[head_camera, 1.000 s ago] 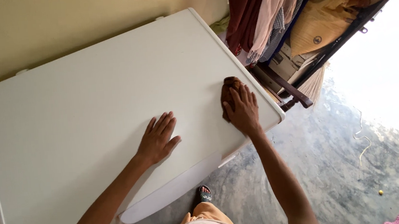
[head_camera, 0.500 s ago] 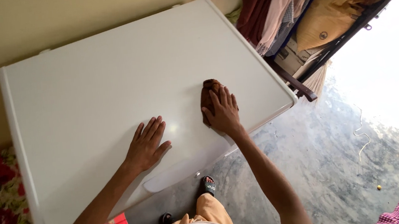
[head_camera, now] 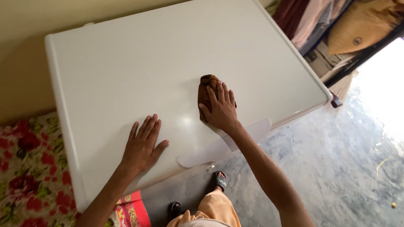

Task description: The person wipes the exterior of a white chest freezer with a dark cloth. They start at the lower front edge, then move to the top lid, and continue wiping the sides and edges of the appliance.

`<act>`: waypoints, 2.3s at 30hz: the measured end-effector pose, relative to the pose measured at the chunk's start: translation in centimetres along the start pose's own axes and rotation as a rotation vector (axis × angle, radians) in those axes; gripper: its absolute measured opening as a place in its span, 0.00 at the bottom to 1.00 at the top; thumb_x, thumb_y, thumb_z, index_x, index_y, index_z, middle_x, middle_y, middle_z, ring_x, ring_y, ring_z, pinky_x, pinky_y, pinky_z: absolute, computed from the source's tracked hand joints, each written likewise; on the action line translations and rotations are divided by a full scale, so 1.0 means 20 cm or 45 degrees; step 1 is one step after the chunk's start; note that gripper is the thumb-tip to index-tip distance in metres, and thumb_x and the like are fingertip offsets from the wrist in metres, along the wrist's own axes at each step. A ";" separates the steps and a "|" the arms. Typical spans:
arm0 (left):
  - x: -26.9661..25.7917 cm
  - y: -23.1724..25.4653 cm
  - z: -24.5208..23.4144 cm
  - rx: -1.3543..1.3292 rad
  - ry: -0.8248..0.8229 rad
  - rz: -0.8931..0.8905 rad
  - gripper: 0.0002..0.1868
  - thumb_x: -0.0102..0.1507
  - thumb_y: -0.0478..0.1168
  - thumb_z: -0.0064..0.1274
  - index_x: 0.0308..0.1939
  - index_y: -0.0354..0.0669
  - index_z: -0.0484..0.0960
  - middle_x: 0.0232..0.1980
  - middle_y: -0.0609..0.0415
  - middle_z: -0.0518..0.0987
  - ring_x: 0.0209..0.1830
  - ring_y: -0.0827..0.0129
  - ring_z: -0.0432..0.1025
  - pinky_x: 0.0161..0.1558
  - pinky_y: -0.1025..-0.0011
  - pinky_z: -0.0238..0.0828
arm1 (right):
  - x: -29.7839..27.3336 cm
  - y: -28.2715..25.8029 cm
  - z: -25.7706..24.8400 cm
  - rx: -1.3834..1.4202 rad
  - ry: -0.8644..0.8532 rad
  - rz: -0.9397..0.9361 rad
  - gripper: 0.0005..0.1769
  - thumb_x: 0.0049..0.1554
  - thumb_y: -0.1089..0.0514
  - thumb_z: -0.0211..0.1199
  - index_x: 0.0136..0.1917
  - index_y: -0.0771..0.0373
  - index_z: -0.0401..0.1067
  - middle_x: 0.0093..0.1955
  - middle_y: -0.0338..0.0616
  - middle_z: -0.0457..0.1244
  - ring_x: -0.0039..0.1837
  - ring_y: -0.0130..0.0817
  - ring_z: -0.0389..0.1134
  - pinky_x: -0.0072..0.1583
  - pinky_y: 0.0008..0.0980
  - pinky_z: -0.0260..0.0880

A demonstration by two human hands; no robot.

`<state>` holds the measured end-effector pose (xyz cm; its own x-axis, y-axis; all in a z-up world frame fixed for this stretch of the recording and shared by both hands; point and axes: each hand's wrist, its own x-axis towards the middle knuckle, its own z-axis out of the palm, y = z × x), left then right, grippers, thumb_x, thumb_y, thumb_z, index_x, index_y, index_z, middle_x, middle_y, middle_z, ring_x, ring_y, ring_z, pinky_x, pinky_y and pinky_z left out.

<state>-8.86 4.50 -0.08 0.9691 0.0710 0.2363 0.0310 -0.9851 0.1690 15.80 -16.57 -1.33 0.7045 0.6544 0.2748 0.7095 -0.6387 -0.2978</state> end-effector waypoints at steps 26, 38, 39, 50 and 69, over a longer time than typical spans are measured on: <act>-0.71 -0.31 -0.15 -0.194 0.493 -0.641 0.37 0.72 0.59 0.42 0.75 0.35 0.62 0.81 0.35 0.56 0.82 0.43 0.50 0.76 0.44 0.44 | 0.11 -1.02 0.37 0.130 -0.107 -0.540 0.41 0.63 0.37 0.55 0.80 0.63 0.56 0.82 0.70 0.43 0.83 0.66 0.39 0.78 0.66 0.36; -0.75 -0.35 -0.19 -1.341 0.759 -0.788 0.57 0.64 0.80 0.17 0.83 0.41 0.38 0.86 0.40 0.40 0.86 0.50 0.40 0.79 0.51 0.41 | 0.09 -1.45 0.51 0.226 -0.131 -0.712 0.40 0.63 0.36 0.55 0.79 0.60 0.57 0.82 0.66 0.45 0.83 0.62 0.42 0.79 0.63 0.39; -0.76 -0.35 -0.19 -1.392 0.771 -0.773 0.59 0.63 0.81 0.16 0.83 0.42 0.37 0.86 0.40 0.39 0.86 0.50 0.40 0.79 0.51 0.41 | 0.08 -1.48 0.53 0.240 -0.109 -0.757 0.38 0.63 0.36 0.55 0.79 0.58 0.58 0.81 0.66 0.46 0.83 0.62 0.42 0.78 0.63 0.39; -0.78 -0.36 -0.13 -1.053 0.892 -0.747 0.55 0.67 0.78 0.08 0.83 0.39 0.40 0.87 0.39 0.40 0.88 0.50 0.35 0.83 0.53 0.30 | -0.06 -1.65 0.53 0.361 -0.051 -0.941 0.31 0.63 0.36 0.54 0.74 0.50 0.67 0.81 0.62 0.51 0.83 0.59 0.49 0.78 0.62 0.46; -0.83 -0.39 -0.03 -1.070 1.014 -0.879 0.52 0.69 0.73 0.07 0.62 0.35 0.76 0.63 0.40 0.74 0.66 0.55 0.68 0.68 0.57 0.61 | -0.55 -1.59 0.20 0.515 -0.030 -1.064 0.27 0.62 0.50 0.59 0.71 0.62 0.67 0.76 0.62 0.57 0.77 0.58 0.59 0.75 0.56 0.59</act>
<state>-25.38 10.98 -4.81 0.4031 0.8631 0.3042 0.0147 -0.3385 0.9409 -14.63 -1.87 1.36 -0.0361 0.8492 0.5269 0.9227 0.2309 -0.3089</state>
